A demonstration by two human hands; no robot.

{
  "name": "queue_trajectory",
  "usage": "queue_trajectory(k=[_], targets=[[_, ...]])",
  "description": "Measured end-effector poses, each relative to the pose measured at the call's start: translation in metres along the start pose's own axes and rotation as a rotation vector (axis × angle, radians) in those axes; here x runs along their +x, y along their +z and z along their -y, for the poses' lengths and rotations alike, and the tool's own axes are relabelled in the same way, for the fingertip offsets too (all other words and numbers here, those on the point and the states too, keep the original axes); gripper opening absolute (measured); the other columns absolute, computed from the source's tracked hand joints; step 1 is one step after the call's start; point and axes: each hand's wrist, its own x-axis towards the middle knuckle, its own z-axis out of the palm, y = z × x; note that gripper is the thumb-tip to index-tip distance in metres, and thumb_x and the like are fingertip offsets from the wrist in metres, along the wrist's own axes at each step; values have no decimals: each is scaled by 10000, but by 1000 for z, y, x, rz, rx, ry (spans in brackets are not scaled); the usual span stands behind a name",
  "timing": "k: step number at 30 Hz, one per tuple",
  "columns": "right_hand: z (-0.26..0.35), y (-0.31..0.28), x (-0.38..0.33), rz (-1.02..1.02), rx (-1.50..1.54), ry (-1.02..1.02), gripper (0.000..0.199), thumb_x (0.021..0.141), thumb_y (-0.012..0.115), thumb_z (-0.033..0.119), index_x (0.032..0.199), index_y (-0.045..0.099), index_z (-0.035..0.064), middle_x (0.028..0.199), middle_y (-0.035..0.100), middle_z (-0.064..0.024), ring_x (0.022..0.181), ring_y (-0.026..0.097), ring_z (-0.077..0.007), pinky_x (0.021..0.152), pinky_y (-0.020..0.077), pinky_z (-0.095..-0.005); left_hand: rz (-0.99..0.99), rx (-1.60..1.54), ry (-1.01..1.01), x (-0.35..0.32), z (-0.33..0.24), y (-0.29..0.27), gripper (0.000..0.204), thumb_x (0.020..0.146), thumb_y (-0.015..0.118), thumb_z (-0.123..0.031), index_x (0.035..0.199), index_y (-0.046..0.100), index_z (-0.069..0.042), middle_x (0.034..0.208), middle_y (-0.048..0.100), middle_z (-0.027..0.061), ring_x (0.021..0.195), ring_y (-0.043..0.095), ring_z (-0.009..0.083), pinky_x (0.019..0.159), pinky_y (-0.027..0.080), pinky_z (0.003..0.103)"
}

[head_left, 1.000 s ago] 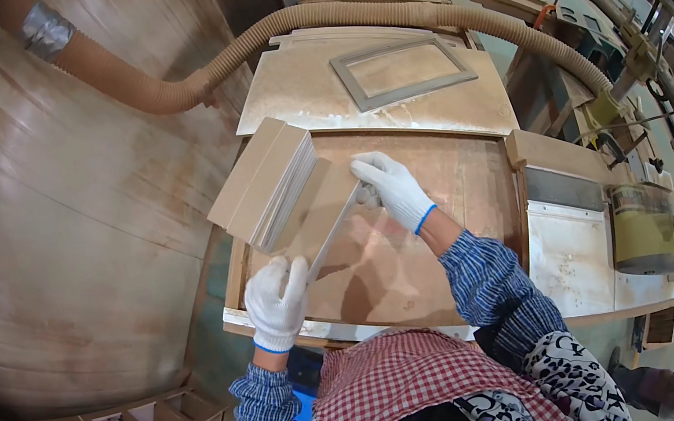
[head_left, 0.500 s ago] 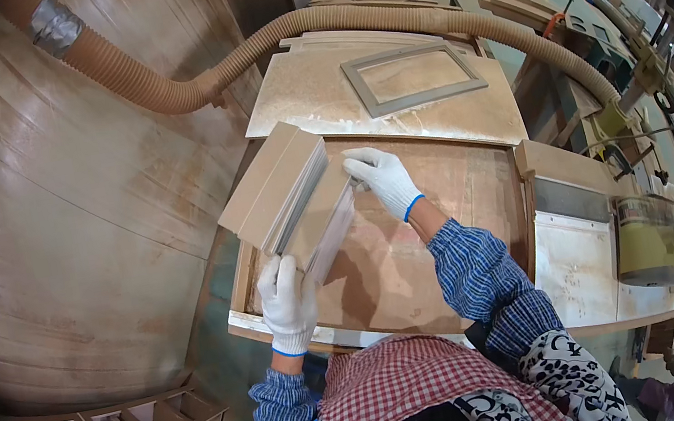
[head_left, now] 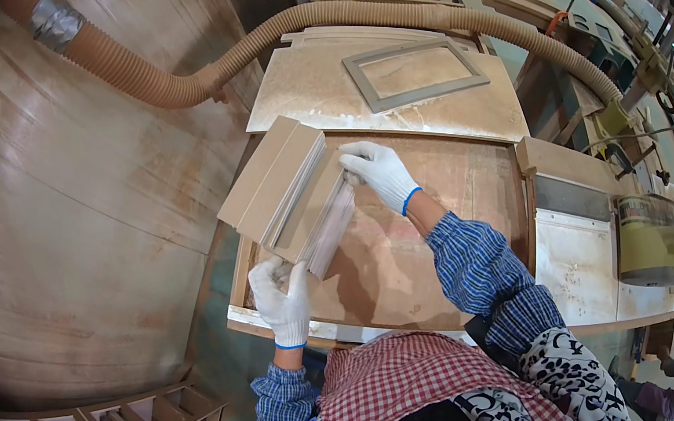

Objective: The recorder is sorting and stacking small rectangular wood panels on a workbench in a furniture factory.

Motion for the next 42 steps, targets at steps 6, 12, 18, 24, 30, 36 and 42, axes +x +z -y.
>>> queue_trajectory(k=[6,12,18,24,30,36,42], targets=[[-1,-1,-3,-25,-16,10,393,936,642,212,1223,609,-54,919,673,-77,724,608,-110,654,502,-261,8,-167,-114,-4,4,-4,337,797,771,-50,1079,590,-10,1047,536,95,870,608,179,777,521,304],[-15,-19,-28,-245,46,30,441,970,600,283,1273,573,-36,997,669,-96,753,637,-135,651,523,-283,-55,-221,-135,-1,6,-25,243,885,681,-51,1100,586,12,1068,584,95,944,590,157,855,501,312],[-49,-32,-72,-200,104,233,449,1006,535,370,1260,578,2,1072,636,-98,791,621,-150,662,524,-294,-196,-426,-320,54,22,-53,348,1011,533,-226,1242,543,35,1170,595,141,1029,604,217,931,494,362],[-57,-39,-69,-216,268,240,469,1009,526,405,1215,589,-12,1039,629,-82,811,616,-166,686,530,-307,83,-674,-719,48,90,-43,485,1000,512,-496,1101,617,-34,968,590,39,804,565,137,665,458,282],[-72,-45,-38,-154,196,286,513,1001,524,450,1210,596,-13,993,634,-81,849,611,-178,755,525,-330,226,-713,-1152,-28,131,2,803,916,513,-667,1373,438,-11,1356,493,202,1233,501,355,980,465,485],[-95,-33,-2,-138,-119,360,600,987,474,545,1188,634,2,1033,650,-102,907,601,-195,800,507,-322,283,-1016,-1141,-56,158,29,709,1008,337,-560,1461,312,-14,1482,354,213,1353,363,416,1083,366,567],[-145,-43,31,15,-138,450,705,973,411,626,1144,657,-12,950,686,-126,895,615,-224,763,493,-348,266,-1012,-1066,-66,164,54,553,1022,338,-445,1377,362,-22,1370,473,189,1314,419,356,1071,391,524]])
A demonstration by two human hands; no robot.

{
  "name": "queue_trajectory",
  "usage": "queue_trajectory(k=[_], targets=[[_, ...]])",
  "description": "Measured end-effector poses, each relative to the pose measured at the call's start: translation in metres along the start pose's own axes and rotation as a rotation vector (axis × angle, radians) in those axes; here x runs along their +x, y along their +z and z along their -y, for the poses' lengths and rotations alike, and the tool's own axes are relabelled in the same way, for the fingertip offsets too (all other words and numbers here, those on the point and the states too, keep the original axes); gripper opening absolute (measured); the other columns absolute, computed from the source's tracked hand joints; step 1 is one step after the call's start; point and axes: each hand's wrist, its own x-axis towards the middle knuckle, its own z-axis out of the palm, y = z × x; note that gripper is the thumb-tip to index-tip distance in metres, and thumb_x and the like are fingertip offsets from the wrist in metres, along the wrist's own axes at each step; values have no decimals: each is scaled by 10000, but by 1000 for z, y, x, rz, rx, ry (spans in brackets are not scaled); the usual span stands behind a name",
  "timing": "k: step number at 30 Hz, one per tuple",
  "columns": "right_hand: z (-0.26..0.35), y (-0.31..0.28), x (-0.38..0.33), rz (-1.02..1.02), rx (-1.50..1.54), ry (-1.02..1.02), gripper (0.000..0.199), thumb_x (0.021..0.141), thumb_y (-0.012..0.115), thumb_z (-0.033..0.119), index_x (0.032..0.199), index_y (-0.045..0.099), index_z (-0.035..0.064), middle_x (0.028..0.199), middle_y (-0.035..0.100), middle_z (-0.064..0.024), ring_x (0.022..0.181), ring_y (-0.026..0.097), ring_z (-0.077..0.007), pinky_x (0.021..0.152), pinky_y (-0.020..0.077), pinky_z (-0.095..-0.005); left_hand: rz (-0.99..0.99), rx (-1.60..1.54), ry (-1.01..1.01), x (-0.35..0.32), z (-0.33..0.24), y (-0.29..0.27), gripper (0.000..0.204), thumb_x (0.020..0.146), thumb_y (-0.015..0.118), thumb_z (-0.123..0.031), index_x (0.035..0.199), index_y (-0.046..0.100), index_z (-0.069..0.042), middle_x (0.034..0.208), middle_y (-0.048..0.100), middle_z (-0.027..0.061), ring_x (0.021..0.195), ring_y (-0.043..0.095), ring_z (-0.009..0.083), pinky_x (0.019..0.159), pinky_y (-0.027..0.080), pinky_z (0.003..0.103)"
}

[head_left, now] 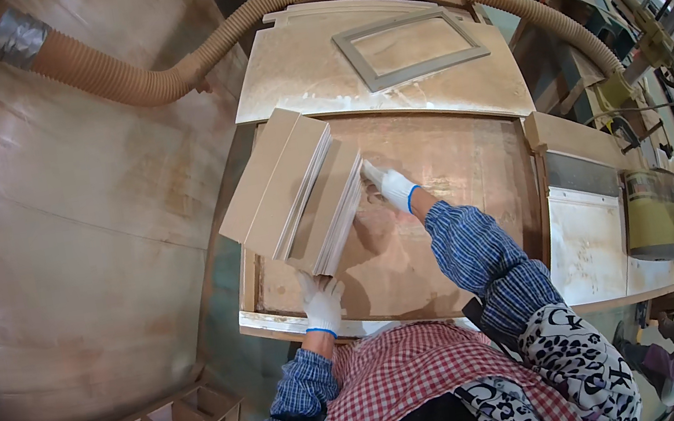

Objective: The recorder is sorting and stacking small rectangular wood panels on a workbench in a furniture factory.

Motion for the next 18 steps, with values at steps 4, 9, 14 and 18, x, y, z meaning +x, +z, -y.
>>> queue_trajectory(k=[4,9,14,18], targets=[[1,30,29,76,-127,-87,741,963,392,659,1076,671,-19,886,686,-139,846,628,-257,748,487,-359,266,408,438,20,23,-68,474,993,453,-376,1323,438,-36,1295,545,161,1282,471,278,1070,397,453],[10,0,30,163,-938,-444,521,1053,341,385,1239,542,-58,956,679,-241,893,664,-378,793,528,-396,-116,1250,304,-12,-21,9,383,910,627,-252,1207,572,-15,1254,618,125,1194,561,284,1044,420,413],[26,9,27,327,-1388,-590,379,1054,312,197,1288,499,-34,1095,663,-249,961,661,-380,820,540,-398,-272,774,383,-5,-5,11,666,807,685,26,1380,344,15,1259,609,141,1087,619,247,919,503,357],[13,7,20,208,-578,-399,195,882,551,57,1035,657,2,1025,677,-224,957,662,-355,828,533,-411,-194,1175,294,9,-2,4,556,904,623,-112,1399,392,-7,1322,590,116,1148,591,263,1024,439,376]])
